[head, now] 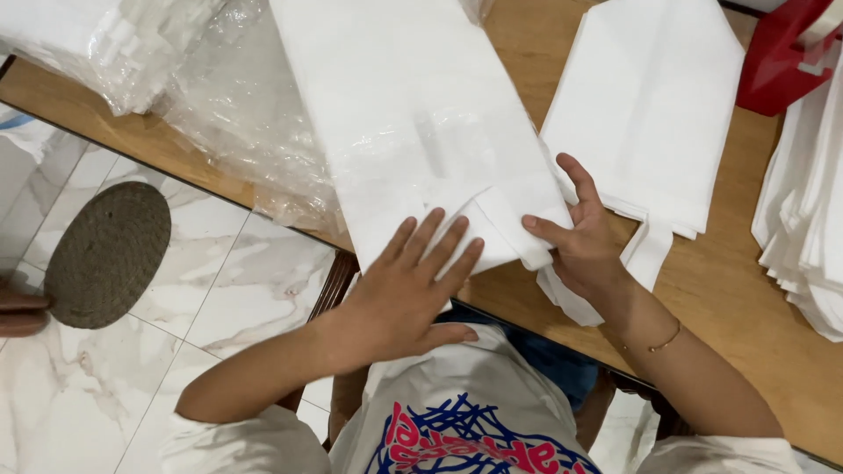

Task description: The person repeatedly folds white plastic shopping bags by hand on a wooden table. They pick up a bag, fold it in half, then fold it again to create a compact stack, and place it on a growing pile. The process is repeated continuously throughout the clip.

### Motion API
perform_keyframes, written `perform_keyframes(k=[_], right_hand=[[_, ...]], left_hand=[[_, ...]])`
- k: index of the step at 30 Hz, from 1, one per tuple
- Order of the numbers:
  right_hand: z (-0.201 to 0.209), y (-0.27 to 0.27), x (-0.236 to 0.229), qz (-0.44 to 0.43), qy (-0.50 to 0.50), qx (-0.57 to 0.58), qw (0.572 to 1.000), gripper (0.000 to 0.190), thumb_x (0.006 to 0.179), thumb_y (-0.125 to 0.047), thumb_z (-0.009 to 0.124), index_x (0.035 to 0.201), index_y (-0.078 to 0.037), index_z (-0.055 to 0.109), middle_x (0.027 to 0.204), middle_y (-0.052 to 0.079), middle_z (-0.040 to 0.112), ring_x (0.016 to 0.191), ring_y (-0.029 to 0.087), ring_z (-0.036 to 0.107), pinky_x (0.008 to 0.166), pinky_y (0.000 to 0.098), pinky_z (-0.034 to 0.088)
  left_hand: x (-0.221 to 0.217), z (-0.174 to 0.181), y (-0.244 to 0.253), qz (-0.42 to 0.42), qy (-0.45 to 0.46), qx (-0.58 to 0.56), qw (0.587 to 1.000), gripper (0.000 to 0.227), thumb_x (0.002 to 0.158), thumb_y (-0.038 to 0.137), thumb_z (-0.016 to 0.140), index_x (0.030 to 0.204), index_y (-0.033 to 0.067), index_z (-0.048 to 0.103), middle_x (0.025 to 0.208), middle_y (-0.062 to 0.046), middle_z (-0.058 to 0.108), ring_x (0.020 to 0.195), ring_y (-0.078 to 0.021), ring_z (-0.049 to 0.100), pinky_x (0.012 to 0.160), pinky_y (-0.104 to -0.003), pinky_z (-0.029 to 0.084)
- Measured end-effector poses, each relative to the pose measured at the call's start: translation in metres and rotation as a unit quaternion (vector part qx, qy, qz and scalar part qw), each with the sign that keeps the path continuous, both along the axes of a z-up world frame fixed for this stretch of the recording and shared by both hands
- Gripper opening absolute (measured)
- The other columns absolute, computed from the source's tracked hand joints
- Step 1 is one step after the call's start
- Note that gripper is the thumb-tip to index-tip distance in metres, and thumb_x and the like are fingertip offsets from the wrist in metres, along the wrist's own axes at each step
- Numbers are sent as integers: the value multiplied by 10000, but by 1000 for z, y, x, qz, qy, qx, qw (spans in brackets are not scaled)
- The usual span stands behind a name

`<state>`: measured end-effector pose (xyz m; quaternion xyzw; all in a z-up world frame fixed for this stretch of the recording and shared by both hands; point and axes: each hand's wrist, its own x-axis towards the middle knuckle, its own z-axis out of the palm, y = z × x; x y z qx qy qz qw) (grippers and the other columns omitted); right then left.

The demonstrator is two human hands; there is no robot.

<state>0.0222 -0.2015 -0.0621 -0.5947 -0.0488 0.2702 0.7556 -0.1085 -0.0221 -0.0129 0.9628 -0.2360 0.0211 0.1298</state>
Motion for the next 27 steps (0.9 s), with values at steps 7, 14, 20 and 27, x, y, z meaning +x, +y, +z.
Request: perform_keyframes(k=[7, 14, 20, 27], right_hand=[[-2, 26, 2, -58, -18, 39, 997, 732, 767, -25, 600, 1319, -152, 136, 1188, 225, 450, 1029, 311, 521, 864, 433, 482], [-5, 11, -18, 4, -318, -173, 932, 563, 734, -145, 637, 1165, -105, 278, 1161, 157, 254, 979, 283, 437, 827, 371, 453], [-14, 36, -22, 97, -682, -322, 650, 239, 826, -223, 516, 1010, -81, 573, 1127, 131, 447, 1051, 293, 492, 868, 345, 427], [-41, 74, 13, 42, -827, -329, 454, 259, 783, -152, 509, 1012, -44, 564, 1109, 167, 500, 1122, 337, 442, 747, 372, 468]], left_hand=[[32, -51, -3, 117, -295, 120, 941, 456, 828, 223, 551, 1236, 59, 428, 1185, -218, 471, 1107, -376, 439, 934, -483, 334], [61, -28, 11, 184, -32, 85, 979, 531, 811, 205, 495, 1266, -28, 351, 1307, -281, 288, 1231, -442, 204, 1002, -526, 122], [94, -60, 32, 200, -27, 120, 972, 665, 761, 282, 598, 1277, -23, 308, 1313, -268, 266, 1223, -432, 224, 1014, -502, 176], [100, -84, 41, 185, -120, 64, 973, 771, 552, 197, 715, 1220, 8, 380, 1231, -237, 394, 1179, -409, 328, 999, -471, 280]])
